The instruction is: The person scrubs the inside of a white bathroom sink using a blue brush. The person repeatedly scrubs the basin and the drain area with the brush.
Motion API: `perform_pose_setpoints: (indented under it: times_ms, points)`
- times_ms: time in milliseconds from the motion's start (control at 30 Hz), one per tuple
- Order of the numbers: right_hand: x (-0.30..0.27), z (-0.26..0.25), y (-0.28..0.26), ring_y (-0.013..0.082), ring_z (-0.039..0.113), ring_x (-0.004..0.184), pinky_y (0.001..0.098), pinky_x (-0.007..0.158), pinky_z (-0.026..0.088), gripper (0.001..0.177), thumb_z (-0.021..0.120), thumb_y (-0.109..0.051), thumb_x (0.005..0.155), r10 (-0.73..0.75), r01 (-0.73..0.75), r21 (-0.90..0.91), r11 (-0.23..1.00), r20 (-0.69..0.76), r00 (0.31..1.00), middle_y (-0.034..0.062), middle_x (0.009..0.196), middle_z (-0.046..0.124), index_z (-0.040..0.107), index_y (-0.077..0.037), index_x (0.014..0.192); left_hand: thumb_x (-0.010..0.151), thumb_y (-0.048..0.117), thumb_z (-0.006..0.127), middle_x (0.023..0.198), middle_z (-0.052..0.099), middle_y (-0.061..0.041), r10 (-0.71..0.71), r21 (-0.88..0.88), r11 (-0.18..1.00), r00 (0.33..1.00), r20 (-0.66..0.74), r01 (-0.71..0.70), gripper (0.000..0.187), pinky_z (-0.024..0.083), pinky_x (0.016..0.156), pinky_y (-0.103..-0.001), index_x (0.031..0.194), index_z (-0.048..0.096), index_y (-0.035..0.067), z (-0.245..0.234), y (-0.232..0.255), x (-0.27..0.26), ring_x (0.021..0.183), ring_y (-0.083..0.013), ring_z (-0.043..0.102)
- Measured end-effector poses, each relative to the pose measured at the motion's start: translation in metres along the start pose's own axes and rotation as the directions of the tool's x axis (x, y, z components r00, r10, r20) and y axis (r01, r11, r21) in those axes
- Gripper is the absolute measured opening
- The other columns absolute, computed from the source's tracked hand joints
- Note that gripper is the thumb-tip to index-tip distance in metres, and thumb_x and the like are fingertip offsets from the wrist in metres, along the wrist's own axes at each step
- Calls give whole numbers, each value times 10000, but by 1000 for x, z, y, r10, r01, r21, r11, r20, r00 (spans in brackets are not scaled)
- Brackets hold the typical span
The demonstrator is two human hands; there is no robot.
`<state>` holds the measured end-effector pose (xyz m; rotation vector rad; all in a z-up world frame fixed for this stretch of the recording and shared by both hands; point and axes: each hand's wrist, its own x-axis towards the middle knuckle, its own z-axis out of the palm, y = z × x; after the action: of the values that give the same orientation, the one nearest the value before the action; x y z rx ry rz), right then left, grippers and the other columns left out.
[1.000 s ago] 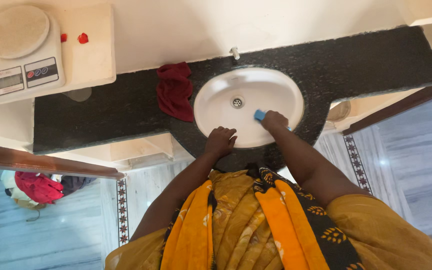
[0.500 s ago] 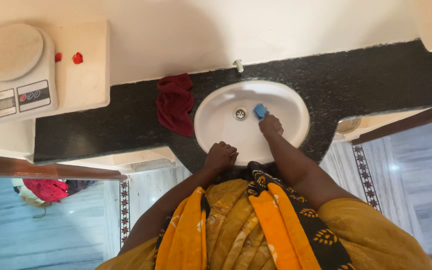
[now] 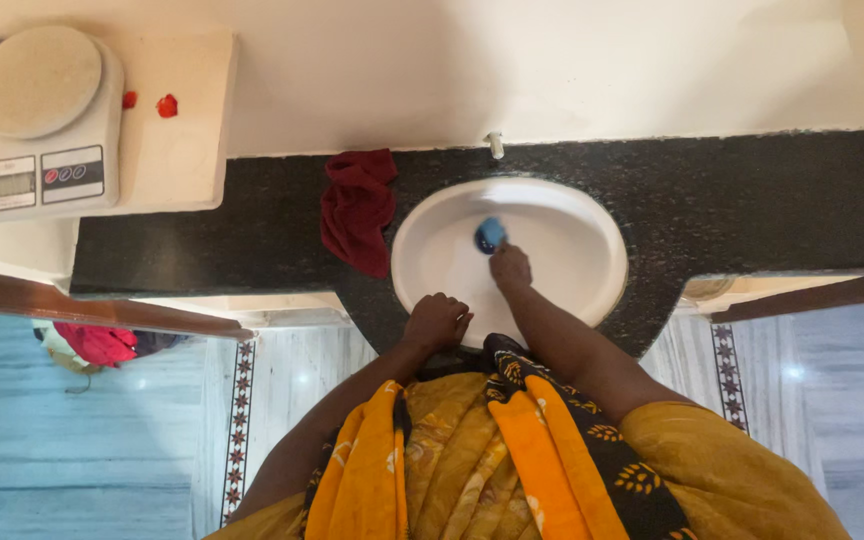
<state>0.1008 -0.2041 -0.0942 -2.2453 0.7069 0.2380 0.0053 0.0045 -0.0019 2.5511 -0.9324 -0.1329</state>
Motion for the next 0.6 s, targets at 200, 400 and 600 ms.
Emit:
perform_pose_setpoints:
  times_ms: [200,400,600]
  points:
    - [-18,13,6,430,658,1135,503,1000,506,447,558,-273,975,-265,289,-150,945,163,950,228,1203,701,627,-266,1417,945,315,629,820,695,-106,-28,-40,999,996,-87,24,232,516,734,-485,879,734,120,4,0,-4,818,-331,661]
    - [10,-80,29,356,702,1101,539,884,576,343,563,-257,973,73,-66,-325,943,10,997,145,1198,726,643,-227,1305,969,307,599,832,703,-106,-54,-33,998,995,-79,52,255,515,751,-505,855,731,120,4,-1,-5,841,-341,668]
    - [-76,-32,22,370,686,1118,490,995,520,391,576,-239,938,-251,341,-228,912,348,903,174,1198,720,656,-210,1320,972,336,592,889,734,-121,-122,0,992,991,-58,123,282,536,783,-495,870,727,111,-1,4,-3,865,-348,692]
